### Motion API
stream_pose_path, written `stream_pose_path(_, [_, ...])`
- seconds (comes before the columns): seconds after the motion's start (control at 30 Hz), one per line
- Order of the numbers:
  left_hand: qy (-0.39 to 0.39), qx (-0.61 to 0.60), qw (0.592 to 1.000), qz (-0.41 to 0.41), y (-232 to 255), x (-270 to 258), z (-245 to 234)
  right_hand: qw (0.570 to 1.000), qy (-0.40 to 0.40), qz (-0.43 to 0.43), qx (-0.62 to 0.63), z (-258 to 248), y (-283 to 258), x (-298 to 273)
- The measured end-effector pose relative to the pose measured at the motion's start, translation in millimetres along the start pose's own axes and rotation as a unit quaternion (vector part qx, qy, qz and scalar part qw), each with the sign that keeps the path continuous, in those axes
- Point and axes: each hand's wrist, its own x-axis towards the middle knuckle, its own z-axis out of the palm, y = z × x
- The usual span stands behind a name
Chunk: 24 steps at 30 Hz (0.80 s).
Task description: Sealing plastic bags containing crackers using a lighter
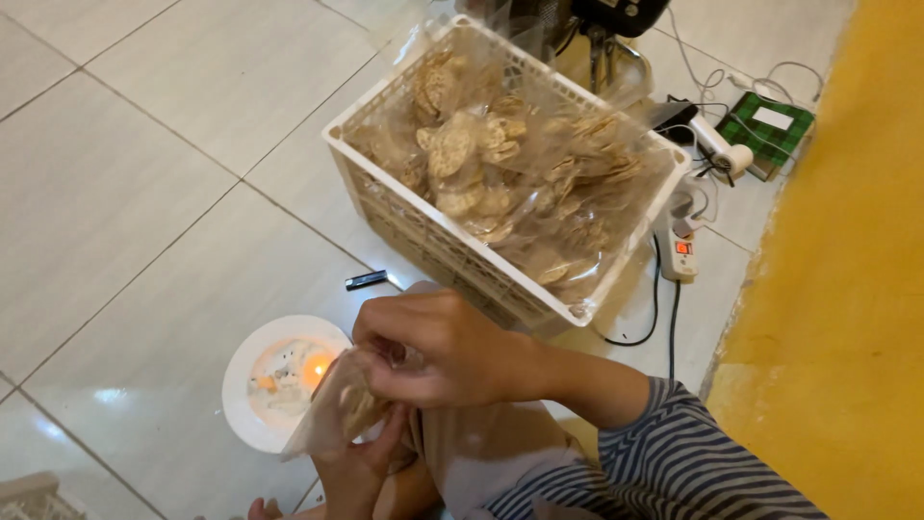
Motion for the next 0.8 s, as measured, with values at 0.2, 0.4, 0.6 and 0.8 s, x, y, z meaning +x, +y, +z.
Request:
stream_pose_path(0.2, [-0.033,-0.179,0.963,-0.199,-27.0,-33.6,-34.5,0.948,0.011,0.174,0.266,32.8,15.5,-8.0])
stream_pose_path(0.4, [-0.005,-0.095,0.958,-0.271,-21.8,-35.8,-69.1,0.889,-0.214,0.211,0.345,82.3,35.4,-28.7])
stream_pose_path(0.6, [0.047,-0.02,0.956,-0.288,-44.1,-52.0,-79.8,0.831,-0.199,0.307,0.42,134.5,50.3,-53.5])
stream_pose_path(0.8, [0.091,-0.097,0.982,-0.133,-64.1,-60.3,-70.7,0.857,-0.172,0.265,0.406,168.5,63.2,-69.6])
